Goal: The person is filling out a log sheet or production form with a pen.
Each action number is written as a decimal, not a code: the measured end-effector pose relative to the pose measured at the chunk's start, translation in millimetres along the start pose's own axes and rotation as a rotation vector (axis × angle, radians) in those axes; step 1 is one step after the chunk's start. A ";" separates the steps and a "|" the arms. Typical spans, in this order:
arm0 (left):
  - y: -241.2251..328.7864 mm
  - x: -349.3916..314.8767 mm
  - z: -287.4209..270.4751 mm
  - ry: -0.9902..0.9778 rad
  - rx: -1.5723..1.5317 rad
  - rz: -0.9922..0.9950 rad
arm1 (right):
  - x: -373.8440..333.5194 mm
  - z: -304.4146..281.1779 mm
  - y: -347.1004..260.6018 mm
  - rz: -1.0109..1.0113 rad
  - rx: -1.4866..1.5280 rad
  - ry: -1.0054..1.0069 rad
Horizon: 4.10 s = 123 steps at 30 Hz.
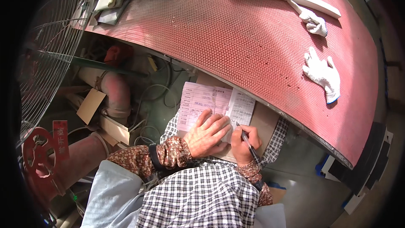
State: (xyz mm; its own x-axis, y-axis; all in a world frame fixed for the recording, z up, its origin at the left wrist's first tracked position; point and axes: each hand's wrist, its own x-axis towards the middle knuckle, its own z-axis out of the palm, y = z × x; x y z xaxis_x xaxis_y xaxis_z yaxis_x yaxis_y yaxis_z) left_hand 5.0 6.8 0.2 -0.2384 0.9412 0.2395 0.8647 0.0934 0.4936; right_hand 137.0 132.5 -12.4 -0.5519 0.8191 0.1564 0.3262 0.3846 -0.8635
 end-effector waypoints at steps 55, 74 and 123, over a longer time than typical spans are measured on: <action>-2.5 -2.7 -2.3 -0.031 -0.036 -0.015 | 5.4 -0.7 -0.4 0.062 0.098 -0.015; -1.5 -3.3 -0.2 -0.022 -0.044 -0.008 | -1.1 -10.3 -4.3 0.102 0.027 -0.100; -0.6 -0.4 -7.2 -0.093 -0.004 -0.004 | 2.6 -2.7 -4.8 -0.019 -0.030 -0.062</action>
State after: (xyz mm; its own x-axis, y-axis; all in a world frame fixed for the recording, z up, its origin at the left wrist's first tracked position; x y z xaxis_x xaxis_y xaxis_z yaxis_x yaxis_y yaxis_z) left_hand 1.5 4.0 5.9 -0.1996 0.9669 0.1589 0.8618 0.0961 0.4980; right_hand 136.0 133.9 -6.5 -0.6041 0.7841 0.1422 0.3377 0.4135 -0.8455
